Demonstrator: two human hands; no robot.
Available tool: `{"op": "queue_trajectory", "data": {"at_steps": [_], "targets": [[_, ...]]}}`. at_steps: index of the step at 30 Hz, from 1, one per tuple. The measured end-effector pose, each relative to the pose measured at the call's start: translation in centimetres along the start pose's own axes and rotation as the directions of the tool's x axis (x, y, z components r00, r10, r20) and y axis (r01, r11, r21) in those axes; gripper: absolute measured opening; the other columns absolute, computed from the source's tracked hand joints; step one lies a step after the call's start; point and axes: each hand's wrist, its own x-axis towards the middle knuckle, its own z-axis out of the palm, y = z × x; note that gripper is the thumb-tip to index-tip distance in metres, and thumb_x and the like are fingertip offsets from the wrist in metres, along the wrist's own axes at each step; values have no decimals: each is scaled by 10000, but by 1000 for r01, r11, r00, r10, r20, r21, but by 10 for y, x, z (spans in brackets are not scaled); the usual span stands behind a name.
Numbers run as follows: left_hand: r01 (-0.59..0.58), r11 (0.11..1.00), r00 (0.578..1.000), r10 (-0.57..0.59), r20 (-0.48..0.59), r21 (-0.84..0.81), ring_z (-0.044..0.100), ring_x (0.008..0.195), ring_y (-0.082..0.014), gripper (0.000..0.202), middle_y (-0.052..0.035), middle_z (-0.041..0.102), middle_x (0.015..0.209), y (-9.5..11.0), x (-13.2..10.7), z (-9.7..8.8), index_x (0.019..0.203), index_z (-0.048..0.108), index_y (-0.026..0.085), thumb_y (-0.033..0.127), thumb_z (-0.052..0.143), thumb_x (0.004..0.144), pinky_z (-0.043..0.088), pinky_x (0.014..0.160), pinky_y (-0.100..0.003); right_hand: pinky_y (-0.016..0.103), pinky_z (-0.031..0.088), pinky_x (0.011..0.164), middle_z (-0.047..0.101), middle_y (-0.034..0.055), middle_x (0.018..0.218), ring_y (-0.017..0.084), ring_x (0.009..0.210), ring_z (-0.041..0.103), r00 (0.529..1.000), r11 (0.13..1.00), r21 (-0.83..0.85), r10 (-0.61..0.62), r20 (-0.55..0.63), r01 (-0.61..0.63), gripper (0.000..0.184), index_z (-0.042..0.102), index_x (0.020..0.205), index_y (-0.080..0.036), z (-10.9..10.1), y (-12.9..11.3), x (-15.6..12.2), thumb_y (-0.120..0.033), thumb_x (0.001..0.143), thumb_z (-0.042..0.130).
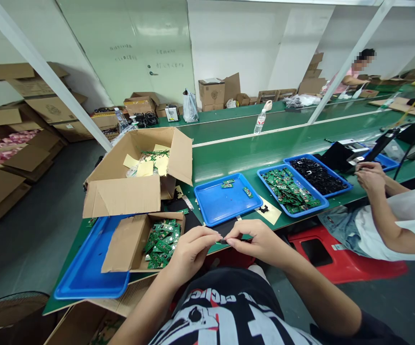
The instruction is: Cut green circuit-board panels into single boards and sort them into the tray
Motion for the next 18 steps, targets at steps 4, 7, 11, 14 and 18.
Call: {"op": "queue_trajectory", "data": {"at_steps": [4, 7, 11, 14, 18], "targets": [[82, 995, 997, -83, 7, 50, 588, 883, -133, 264, -57, 636, 916, 2, 2, 5, 988, 550, 192, 40, 479, 783, 481, 785, -266, 207, 417, 594, 617, 16, 661, 108, 626, 549, 998, 1000, -30, -4, -63, 2, 127, 607, 708, -153, 4, 3, 0, -186, 783, 510], [141, 980, 990, -142, -7, 142, 559, 933, -163, 236, -74, 598, 982, 4, 4, 8, 973, 580, 199, 83, 487, 790, 470, 803, -308, 211, 409, 590, 606, 18, 673, 107, 623, 539, 992, 992, -116, -67, -106, 54, 134, 604, 737, -157, 9, 11, -1, -188, 800, 489], [366, 924, 930, -366, -20, 113, 543, 765, -140, 225, -59, 536, 879, 12, 8, 11, 929, 624, 208, 115, 474, 788, 477, 666, -275, 226, 393, 585, 586, 25, 662, 115, 615, 518, 975, 947, -297, -170, -146, 121, 165, 598, 756, -159, 17, 21, -2, -184, 825, 450], [538, 840, 842, -531, 96, -66, 531, 670, -119, 212, -32, 538, 794, 16, 12, 12, 963, 622, 207, 197, 495, 793, 467, 611, -248, 234, 387, 579, 577, 29, 645, 121, 606, 509, 962, 911, -392, -210, -175, 127, 185, 591, 742, -162, 21, 28, -3, -180, 833, 432], [715, 603, 693, -678, 245, -354, 571, 669, -140, 231, -42, 614, 761, 11, 11, 17, 910, 644, 162, 313, 558, 757, 480, 609, -261, 240, 387, 580, 575, 33, 644, 127, 608, 508, 951, 881, -452, -245, -186, 139, 194, 588, 741, -163, 28, 36, -6, -179, 840, 422]]}}
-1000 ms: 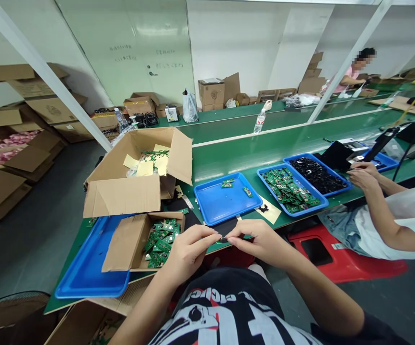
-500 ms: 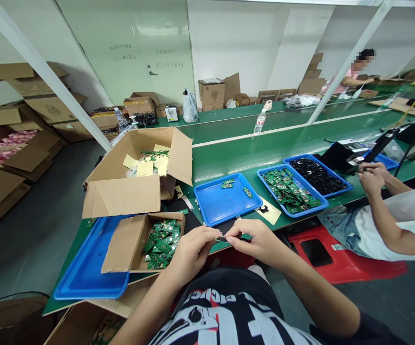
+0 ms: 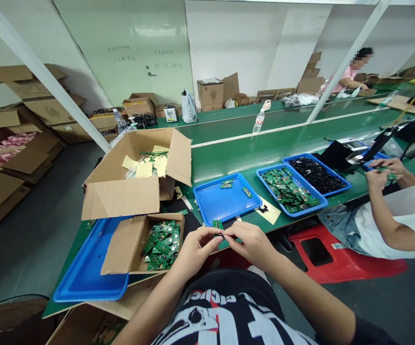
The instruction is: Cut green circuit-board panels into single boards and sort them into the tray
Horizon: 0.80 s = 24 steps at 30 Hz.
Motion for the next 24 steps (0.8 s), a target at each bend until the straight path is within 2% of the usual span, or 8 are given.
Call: {"op": "queue_trajectory", "data": {"at_steps": [3, 6, 12, 16, 24], "targets": [[112, 964, 994, -110, 21, -240, 602, 662, -149, 243, -43, 652, 731, -9, 4, 3, 855, 650, 137, 324, 621, 701, 499, 615, -265, 244, 390, 577, 576, 38, 648, 132, 612, 512, 1000, 1000, -18, 9, 9, -9, 211, 590, 741, -162, 4, 2, -4, -186, 848, 410], [122, 940, 991, -135, -20, -317, 628, 698, -166, 220, -52, 679, 746, -18, 4, 8, 788, 659, 134, 304, 670, 649, 511, 660, -278, 245, 402, 595, 589, 43, 681, 135, 638, 529, 996, 999, 18, 29, 80, -31, 211, 599, 778, -165, 6, 5, -8, -199, 857, 406], [-5, 990, 983, -21, -181, -143, 642, 659, -181, 152, -58, 691, 709, -24, 0, 16, 727, 672, 143, 278, 645, 664, 522, 630, -287, 251, 404, 605, 600, 46, 699, 143, 657, 544, 990, 995, 70, 56, 126, -65, 197, 604, 800, -166, 8, 9, -13, -220, 854, 422], [-31, 996, 982, 15, -188, -83, 642, 632, -171, 124, -50, 693, 693, -24, -2, 17, 708, 671, 149, 262, 630, 675, 518, 593, -262, 242, 401, 612, 605, 44, 711, 137, 667, 549, 989, 993, 100, 40, 142, -54, 184, 597, 794, -167, 7, 10, -14, -212, 851, 427], [-26, 999, 976, 15, -216, -46, 638, 633, -171, 136, -46, 694, 692, -29, -4, 18, 701, 673, 157, 282, 623, 686, 505, 586, -253, 240, 360, 554, 562, 25, 603, 127, 585, 508, 1000, 998, -61, 11, 8, -11, 189, 565, 665, -177, 18, 6, -16, -184, 809, 443]]}}
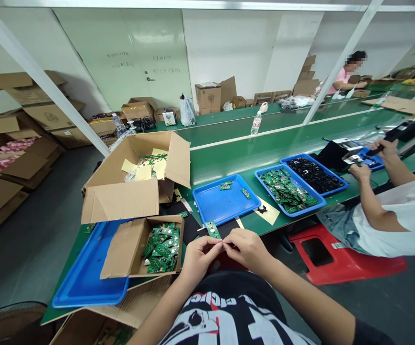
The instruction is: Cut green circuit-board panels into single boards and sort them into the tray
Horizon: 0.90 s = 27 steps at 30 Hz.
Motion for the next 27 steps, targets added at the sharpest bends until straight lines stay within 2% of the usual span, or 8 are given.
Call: {"op": "queue_trajectory", "data": {"at_steps": [3, 5, 6, 8, 12, 16, 22, 27], "targets": [[23, 999, 999, -21, 45, -50, 636, 621, -170, 147, -45, 684, 668, 0, -6, 1, 681, 661, 155, 298, 629, 684, 504, 578, -253, 256, 381, 591, 552, 29, 616, 135, 601, 508, 970, 983, 24, 182, -160, -180, 184, 547, 653, -178, -13, 19, 5, -186, 796, 430], [66, 990, 993, -53, 104, -128, 640, 618, -171, 162, -47, 680, 666, 0, -11, 2, 674, 648, 153, 316, 644, 671, 508, 577, -258, 280, 408, 619, 556, 35, 654, 148, 627, 525, 863, 912, 170, 408, -299, -372, 151, 544, 696, -171, -27, 37, 10, -237, 790, 446], [96, 980, 989, -75, 126, -173, 643, 624, -172, 172, -47, 679, 668, 0, -13, 2, 677, 640, 153, 323, 655, 658, 511, 585, -262, 286, 423, 620, 554, 28, 661, 148, 624, 535, 818, 855, 297, 503, -279, -425, 140, 542, 730, -170, -32, 44, 11, -272, 786, 463], [153, 957, 983, -121, 142, -247, 646, 620, -172, 196, -39, 675, 656, 1, -14, 1, 678, 624, 151, 326, 688, 618, 515, 590, -266, 289, 450, 615, 535, 4, 666, 140, 615, 552, 795, 699, 549, 599, -98, -459, 166, 520, 770, -174, -35, 52, 12, -339, 756, 518], [212, 939, 972, -175, 157, -270, 635, 546, -158, 222, -12, 655, 570, 3, -6, 1, 638, 599, 149, 300, 736, 550, 496, 519, -239, 277, 477, 639, 506, -22, 779, 118, 670, 575, 800, 319, 801, 520, 300, -507, 333, 470, 834, -194, -13, 42, 5, -350, 624, 675], [266, 931, 956, -223, 188, -250, 638, 533, -168, 213, -21, 663, 549, 2, 0, 4, 605, 607, 149, 310, 734, 548, 495, 507, -242, 301, 485, 698, 507, -5, 953, 106, 717, 576, 782, 44, 870, 463, 417, -490, 372, 434, 833, -211, 8, 27, 0, -322, 603, 703], [231, 959, 944, -182, 274, -161, 641, 586, -170, 178, -52, 690, 635, -6, 0, 7, 626, 624, 151, 319, 684, 621, 491, 534, -241, 224, 480, 543, 494, -58, 751, 84, 622, 534, 740, -88, 876, 498, 451, -474, 426, 420, 826, -220, 11, 22, -5, -243, 549, 743], [164, 982, 956, -136, 260, -91, 630, 605, -166, 155, -41, 689, 664, -12, 6, 8, 642, 627, 166, 319, 648, 657, 494, 564, -248, 241, 481, 544, 529, -57, 703, 98, 602, 548, 688, -165, 863, 540, 485, -478, 475, 403, 840, -216, 21, 27, -8, -262, 525, 756]]}}
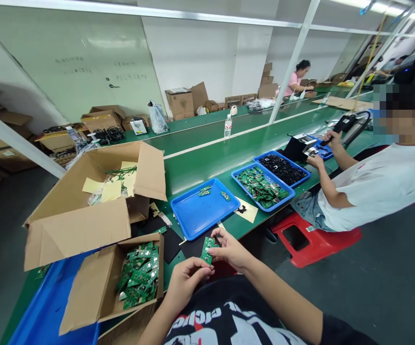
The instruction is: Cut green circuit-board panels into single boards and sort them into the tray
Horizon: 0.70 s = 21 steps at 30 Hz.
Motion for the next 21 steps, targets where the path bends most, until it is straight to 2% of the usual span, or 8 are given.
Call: {"op": "queue_trajectory", "data": {"at_steps": [6, 11, 13, 15, 17, 19, 20, 21], "targets": [[70, 998, 997, -69, 29, -9, 621, 596, -164, 219, -49, 689, 652, -3, 9, 1, 617, 620, 160, 374, 658, 639, 492, 575, -254, 246, 462, 533, 515, -64, 676, 94, 564, 531, 997, 1000, 6, 20, -77, -20, 490, 387, 820, -216, -14, 18, 8, -285, 508, 758], [131, 991, 991, -131, 12, -17, 605, 551, -151, 258, -51, 683, 622, -10, 19, 12, 621, 631, 146, 402, 662, 632, 478, 539, -241, 194, 385, 486, 476, -63, 678, 60, 521, 452, 982, 976, -162, -163, -99, 146, 396, 399, 791, -210, -25, 21, 9, -270, 562, 716], [127, 992, 992, -128, -16, -20, 618, 577, -160, 262, -46, 677, 615, -14, 25, 17, 631, 630, 149, 410, 658, 635, 485, 552, -244, 196, 380, 476, 465, -61, 682, 59, 509, 438, 974, 966, -191, -196, -116, 172, 374, 398, 775, -211, -29, 22, 12, -284, 574, 704], [118, 992, 991, -121, -49, -49, 641, 656, -184, 282, -54, 685, 683, -20, 33, 22, 701, 633, 151, 426, 649, 642, 503, 603, -268, 214, 409, 497, 461, -58, 683, 74, 531, 461, 972, 972, -172, -186, -146, 160, 384, 388, 769, -215, -35, 22, 19, -312, 569, 701], [104, 988, 989, -115, -91, -112, 652, 744, -211, 375, -71, 686, 807, -26, 40, 25, 865, 615, 159, 451, 648, 633, 517, 656, -306, 244, 443, 530, 473, -48, 699, 99, 575, 498, 969, 976, -168, -170, -182, 140, 387, 376, 774, -216, -49, 20, 31, -344, 575, 682], [80, 983, 985, -104, -139, -168, 649, 799, -227, 515, -93, 667, 930, -33, 46, 26, 1031, 548, 174, 471, 649, 622, 522, 687, -339, 272, 459, 546, 492, -33, 721, 124, 610, 525, 934, 946, -296, -217, -284, 129, 355, 375, 773, -213, -74, 11, 50, -355, 588, 643], [68, 982, 982, -97, -162, -178, 648, 809, -230, 558, -103, 656, 969, -35, 47, 26, 1075, 519, 179, 478, 646, 622, 523, 694, -349, 275, 459, 553, 495, -27, 716, 134, 622, 531, 881, 892, -436, -294, -370, 114, 326, 382, 764, -208, -91, 3, 60, -335, 589, 627], [60, 982, 979, -92, -181, -177, 648, 810, -230, 572, -109, 649, 989, -36, 48, 25, 1090, 509, 181, 483, 642, 622, 524, 699, -353, 277, 456, 564, 490, -26, 695, 141, 624, 529, 789, 800, -597, -404, -463, 59, 302, 397, 750, -202, -110, -6, 71, -309, 575, 619]]}}
